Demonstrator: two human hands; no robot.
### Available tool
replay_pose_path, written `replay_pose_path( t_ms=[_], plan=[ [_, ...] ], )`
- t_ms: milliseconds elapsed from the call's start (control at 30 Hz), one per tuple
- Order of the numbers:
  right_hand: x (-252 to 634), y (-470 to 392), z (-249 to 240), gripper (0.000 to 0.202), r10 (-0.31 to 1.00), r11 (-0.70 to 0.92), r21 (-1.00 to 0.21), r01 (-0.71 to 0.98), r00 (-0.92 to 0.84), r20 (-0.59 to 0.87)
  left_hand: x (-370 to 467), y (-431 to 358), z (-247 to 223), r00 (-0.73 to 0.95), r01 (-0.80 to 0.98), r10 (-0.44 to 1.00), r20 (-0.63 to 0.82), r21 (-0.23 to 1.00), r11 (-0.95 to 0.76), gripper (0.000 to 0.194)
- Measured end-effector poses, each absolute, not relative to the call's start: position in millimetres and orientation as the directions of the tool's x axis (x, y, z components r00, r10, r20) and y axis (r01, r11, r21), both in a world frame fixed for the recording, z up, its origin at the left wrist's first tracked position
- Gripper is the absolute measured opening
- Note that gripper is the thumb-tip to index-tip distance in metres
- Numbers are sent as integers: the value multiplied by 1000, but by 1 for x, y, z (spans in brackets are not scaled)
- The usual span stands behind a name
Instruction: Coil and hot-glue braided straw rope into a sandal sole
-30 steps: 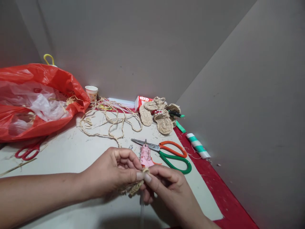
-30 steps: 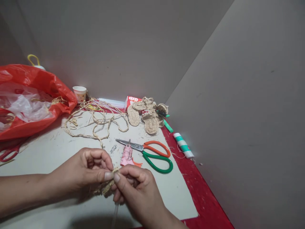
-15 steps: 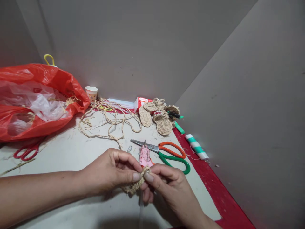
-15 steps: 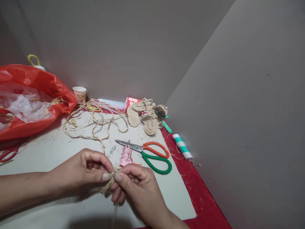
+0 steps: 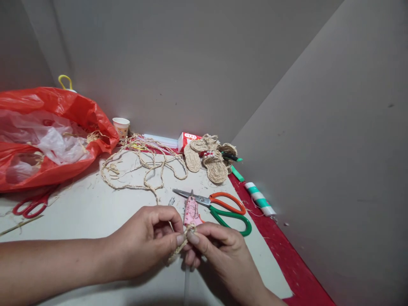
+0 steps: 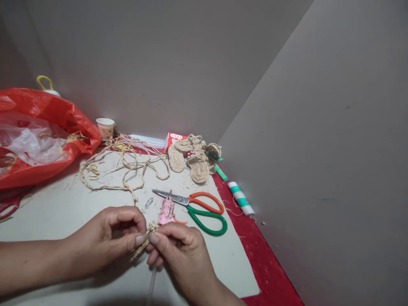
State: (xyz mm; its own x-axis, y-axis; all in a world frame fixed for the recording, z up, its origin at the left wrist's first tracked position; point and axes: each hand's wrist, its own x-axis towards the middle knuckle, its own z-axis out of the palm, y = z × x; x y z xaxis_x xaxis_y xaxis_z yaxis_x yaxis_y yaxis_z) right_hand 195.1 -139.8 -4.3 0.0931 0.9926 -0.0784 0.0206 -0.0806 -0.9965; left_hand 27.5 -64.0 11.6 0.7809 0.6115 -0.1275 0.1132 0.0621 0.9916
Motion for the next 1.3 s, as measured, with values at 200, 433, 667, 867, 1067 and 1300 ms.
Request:
replay_pose_path(
  t_ms=[200, 433, 667, 867, 1067, 1300],
  plan=[
    [197, -140, -2, 27, 996, 26, -977, 211, 80, 43, 29, -66, 15, 778, 159, 614, -133, 987, 12, 13],
    [207, -137, 5, 29, 992, 5, -999, -36, 124, 0, 25, -55, 16, 825, 29, 534, -186, 957, 289, 28],
    [208, -133, -9, 29, 993, -108, -946, -307, -73, -90, 25, -53, 17, 868, 77, 425, -255, 916, 393, 32],
    [212, -133, -7, 16, 995, -89, -947, -310, -78, -68, 26, -54, 12, 887, 73, 375, -270, 883, 464, 33],
    [212, -135, -6, 10, 1000, -18, -982, -186, 2, -19, 27, -57, 13, 884, 96, 372, -283, 889, 447, 37],
    [211, -138, -6, 6, 990, 139, -990, -19, 23, 138, 26, -62, 12, 827, 68, 493, -270, 919, 389, 36]
  ],
)
